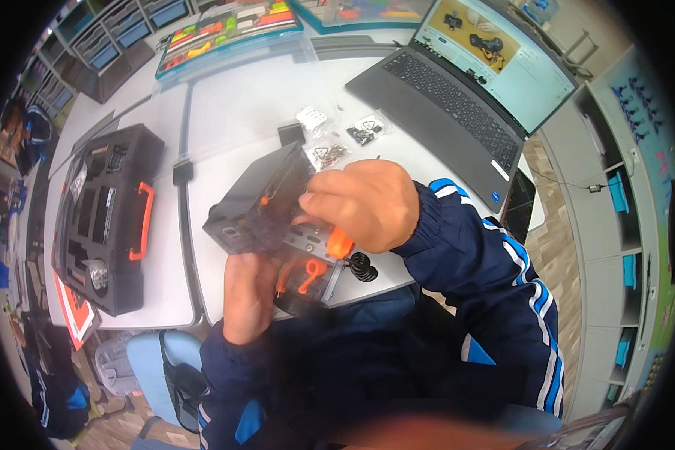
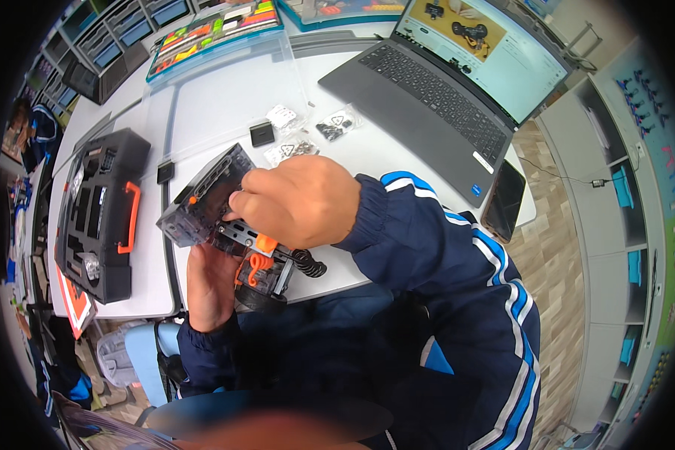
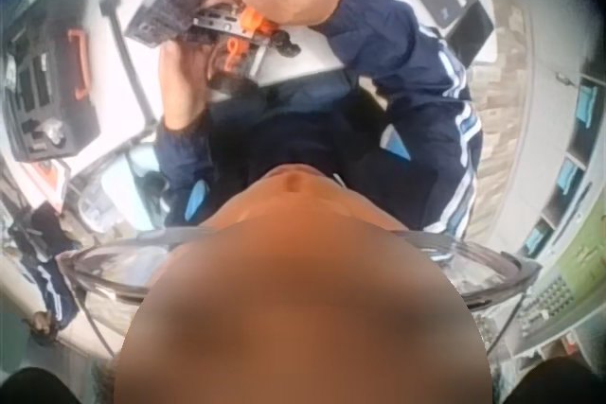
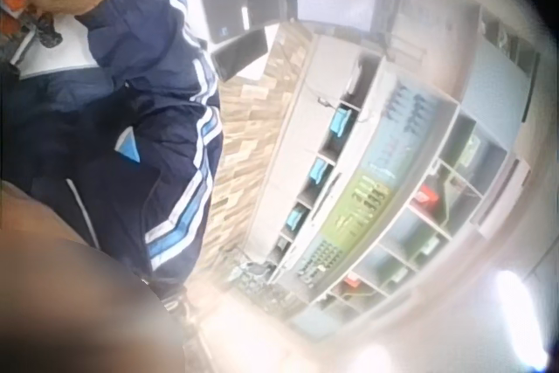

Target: The person assembles a small wheeled robot by attaching a chassis to a motorized base using an orange screwdriver. They tighten screws, align parts, and check the fit of the components on a white table.

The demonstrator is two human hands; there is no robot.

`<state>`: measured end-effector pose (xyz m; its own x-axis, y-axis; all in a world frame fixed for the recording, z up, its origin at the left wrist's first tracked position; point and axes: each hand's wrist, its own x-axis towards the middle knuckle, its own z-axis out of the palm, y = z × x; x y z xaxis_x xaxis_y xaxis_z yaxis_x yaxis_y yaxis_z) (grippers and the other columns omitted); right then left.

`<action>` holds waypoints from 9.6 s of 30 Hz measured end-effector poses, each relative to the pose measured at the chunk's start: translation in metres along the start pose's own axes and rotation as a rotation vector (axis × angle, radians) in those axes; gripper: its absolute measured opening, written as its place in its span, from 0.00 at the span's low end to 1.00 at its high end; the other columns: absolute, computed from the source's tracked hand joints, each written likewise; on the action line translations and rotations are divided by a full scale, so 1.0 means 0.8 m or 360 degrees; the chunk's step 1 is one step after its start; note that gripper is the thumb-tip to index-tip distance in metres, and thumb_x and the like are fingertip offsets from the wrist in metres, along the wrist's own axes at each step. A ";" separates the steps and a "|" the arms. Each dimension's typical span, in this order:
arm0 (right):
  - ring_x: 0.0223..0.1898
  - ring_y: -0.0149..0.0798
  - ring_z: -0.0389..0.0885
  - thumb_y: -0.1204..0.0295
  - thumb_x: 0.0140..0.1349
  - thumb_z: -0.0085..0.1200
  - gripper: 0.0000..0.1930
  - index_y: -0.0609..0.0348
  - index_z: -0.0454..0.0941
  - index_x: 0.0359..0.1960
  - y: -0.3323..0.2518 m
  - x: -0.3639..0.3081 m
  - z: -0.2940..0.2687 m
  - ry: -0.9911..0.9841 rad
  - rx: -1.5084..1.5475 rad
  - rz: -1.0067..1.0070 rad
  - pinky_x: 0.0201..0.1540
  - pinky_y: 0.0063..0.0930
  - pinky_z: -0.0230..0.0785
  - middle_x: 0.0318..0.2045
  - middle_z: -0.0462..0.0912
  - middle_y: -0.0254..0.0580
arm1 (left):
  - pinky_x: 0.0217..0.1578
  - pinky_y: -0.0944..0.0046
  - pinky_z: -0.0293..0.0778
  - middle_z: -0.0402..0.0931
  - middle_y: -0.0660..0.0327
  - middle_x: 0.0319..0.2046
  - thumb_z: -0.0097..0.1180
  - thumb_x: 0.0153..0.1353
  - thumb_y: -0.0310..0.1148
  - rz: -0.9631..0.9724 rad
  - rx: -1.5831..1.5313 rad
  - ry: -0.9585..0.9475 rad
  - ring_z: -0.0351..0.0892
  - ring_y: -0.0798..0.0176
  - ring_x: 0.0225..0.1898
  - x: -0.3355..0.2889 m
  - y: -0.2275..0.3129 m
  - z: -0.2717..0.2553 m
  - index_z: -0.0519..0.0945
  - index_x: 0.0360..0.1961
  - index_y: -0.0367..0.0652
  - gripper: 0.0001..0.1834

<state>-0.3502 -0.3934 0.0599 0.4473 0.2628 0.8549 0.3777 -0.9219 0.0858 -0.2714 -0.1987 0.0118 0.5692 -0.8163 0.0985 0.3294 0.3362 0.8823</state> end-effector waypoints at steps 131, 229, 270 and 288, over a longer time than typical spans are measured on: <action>0.28 0.32 0.75 0.69 0.45 0.74 0.21 0.60 0.76 0.39 -0.042 0.011 -0.076 -0.0813 0.0688 0.1170 0.27 0.20 0.65 0.34 0.79 0.36 | 0.67 0.42 0.55 0.66 0.50 0.64 0.66 0.54 0.58 0.0058 -0.0845 0.0104 0.63 0.45 0.66 0.013 -0.023 -0.028 0.65 0.67 0.39 0.47; 0.47 0.37 0.75 0.66 0.35 0.77 0.45 0.58 0.74 0.62 -0.041 0.064 -0.108 -0.1094 0.0107 0.1101 0.51 0.27 0.68 0.45 0.75 0.41 | 0.58 0.59 0.71 0.67 0.53 0.56 0.65 0.56 0.23 0.0085 -0.0243 0.0005 0.70 0.60 0.58 0.016 0.008 0.008 0.59 0.67 0.42 0.40; 0.65 0.41 0.62 0.71 0.34 0.80 0.55 0.63 0.56 0.66 -0.103 -0.077 -0.056 0.0058 0.1039 0.1769 0.64 0.33 0.63 0.60 0.65 0.51 | 0.54 0.63 0.71 0.69 0.57 0.52 0.72 0.47 0.27 0.0449 0.0586 0.0008 0.72 0.62 0.54 0.014 0.015 0.010 0.69 0.59 0.40 0.37; 0.63 0.39 0.66 0.76 0.35 0.78 0.54 0.62 0.55 0.67 -0.102 -0.104 -0.082 0.0392 0.1377 0.2047 0.62 0.31 0.67 0.60 0.64 0.49 | 0.42 0.59 0.73 0.76 0.58 0.40 0.73 0.41 0.29 0.0931 0.2446 -0.0179 0.75 0.52 0.43 0.017 0.061 0.068 0.79 0.36 0.42 0.20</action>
<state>-0.4710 -0.3587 0.0154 0.7169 -0.6715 0.1876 0.2327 -0.0231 -0.9723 -0.2889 -0.2192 0.0810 0.2634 -0.8049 0.5317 -0.9448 -0.1040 0.3106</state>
